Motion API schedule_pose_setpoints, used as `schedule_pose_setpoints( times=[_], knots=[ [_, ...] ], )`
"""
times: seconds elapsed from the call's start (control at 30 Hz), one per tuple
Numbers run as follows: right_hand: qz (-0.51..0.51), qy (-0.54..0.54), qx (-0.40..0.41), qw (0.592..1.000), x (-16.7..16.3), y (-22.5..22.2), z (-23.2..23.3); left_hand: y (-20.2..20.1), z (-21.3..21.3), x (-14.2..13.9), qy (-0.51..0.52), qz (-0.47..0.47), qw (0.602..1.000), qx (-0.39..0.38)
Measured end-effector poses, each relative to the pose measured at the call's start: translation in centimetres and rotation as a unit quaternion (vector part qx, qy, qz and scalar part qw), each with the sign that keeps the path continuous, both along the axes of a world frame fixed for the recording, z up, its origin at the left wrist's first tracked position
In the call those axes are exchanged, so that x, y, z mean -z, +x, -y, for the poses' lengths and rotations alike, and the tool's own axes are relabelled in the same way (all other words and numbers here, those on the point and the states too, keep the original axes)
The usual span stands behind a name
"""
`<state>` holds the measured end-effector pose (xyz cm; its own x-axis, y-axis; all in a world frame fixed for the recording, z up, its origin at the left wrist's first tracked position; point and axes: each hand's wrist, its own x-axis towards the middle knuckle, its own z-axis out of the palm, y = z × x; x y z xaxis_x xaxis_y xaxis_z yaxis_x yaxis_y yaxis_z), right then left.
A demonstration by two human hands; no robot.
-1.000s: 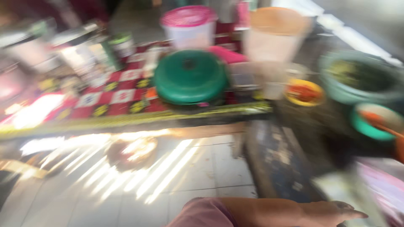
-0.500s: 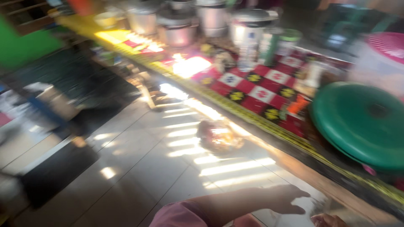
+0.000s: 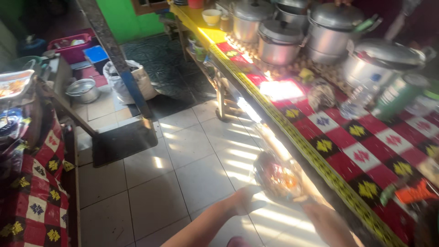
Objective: The person prepares a noodle dish at a street-food stall. They fan satay skewers over a charcoal grill, line a bowl with a plastic bag, add noodles and a boiled egg to the bowl, carry an empty bowl across the kitchen, then ladle hot broth from a large pot into the bag-lined bowl.
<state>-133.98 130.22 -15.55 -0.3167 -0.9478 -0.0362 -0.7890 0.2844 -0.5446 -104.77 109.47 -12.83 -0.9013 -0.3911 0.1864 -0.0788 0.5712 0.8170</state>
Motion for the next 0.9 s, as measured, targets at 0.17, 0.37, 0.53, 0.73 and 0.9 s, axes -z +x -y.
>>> schedule_pose_setpoints(
  times=[0.17,0.37,0.53,0.73,0.9],
  knots=[
    [0.033,0.080,-0.118,0.989,-4.0,5.3,14.8,5.1,7.3,-1.8,0.020,0.096,0.986,-0.133],
    [-0.018,0.064,-0.144,0.987,-6.0,11.4,30.2,9.6,20.1,-3.7,0.106,0.138,0.964,-0.201],
    [-0.040,0.067,-0.145,0.986,-6.0,14.4,44.1,12.7,32.0,-6.7,0.161,0.174,0.944,-0.230],
    [0.001,0.091,-0.129,0.987,-5.9,13.7,55.9,14.1,42.8,-8.2,0.099,0.119,0.958,-0.240],
    [-0.021,0.154,-0.076,0.985,-5.1,8.9,66.6,12.7,53.0,-7.8,0.112,0.119,0.960,-0.227]
  ],
)
